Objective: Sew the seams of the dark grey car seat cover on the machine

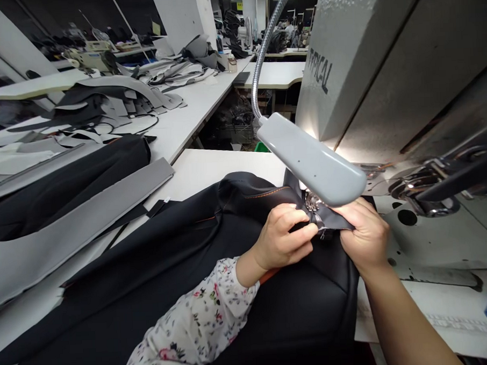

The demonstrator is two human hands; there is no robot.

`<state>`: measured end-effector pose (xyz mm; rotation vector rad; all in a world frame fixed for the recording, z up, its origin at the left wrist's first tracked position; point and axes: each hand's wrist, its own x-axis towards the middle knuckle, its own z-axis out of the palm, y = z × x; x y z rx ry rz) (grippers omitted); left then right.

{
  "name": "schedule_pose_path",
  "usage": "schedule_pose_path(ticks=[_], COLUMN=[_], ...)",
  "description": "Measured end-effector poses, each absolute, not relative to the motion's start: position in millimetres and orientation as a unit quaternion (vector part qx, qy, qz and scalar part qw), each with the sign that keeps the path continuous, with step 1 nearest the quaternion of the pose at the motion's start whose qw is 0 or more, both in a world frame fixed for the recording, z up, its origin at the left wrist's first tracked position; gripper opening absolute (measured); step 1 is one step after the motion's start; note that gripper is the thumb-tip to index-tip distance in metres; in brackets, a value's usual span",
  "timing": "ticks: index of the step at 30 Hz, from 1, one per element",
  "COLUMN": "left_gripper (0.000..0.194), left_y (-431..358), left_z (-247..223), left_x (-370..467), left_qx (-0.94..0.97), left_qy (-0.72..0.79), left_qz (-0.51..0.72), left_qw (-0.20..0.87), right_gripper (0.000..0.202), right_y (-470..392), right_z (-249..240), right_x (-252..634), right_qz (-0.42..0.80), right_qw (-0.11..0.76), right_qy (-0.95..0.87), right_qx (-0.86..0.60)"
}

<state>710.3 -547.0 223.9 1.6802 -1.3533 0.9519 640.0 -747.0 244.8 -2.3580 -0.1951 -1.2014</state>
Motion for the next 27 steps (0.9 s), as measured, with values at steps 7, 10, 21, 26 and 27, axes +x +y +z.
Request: schedule_pose_path(ticks=[7,10,21,26,27], left_gripper=[0.02,0.021,0.029,0.029,0.028], left_y=[-548.3,-548.4,-546.4,-548.2,-549.0], left_z=[227.6,227.9,224.1,223.0,222.7], left_x=[709.1,708.2,699.4,700.8,701.6], left_qx=[0.665,0.664,0.69,0.678,0.674], left_qy=[-0.509,-0.508,-0.481,-0.483,-0.485], left_qz=[0.35,0.354,0.342,0.346,0.348], left_qw=[0.419,0.42,0.417,0.432,0.437], right_gripper=[0.053,0.056,0.055,0.06,0.061], right_y=[-745.8,-747.1,-748.6,-746.9,-746.8], right_z=[237.9,235.1,230.8,226.8,225.7], right_x=[643.6,644.4,647.9,644.1,643.0], right_qz=[-0.457,-0.457,-0.456,-0.473,-0.476], right_qw=[0.23,0.232,0.245,0.23,0.226], right_qy=[-0.088,-0.094,-0.107,-0.118,-0.119], right_qx=[-0.855,-0.853,-0.849,-0.842,-0.841])
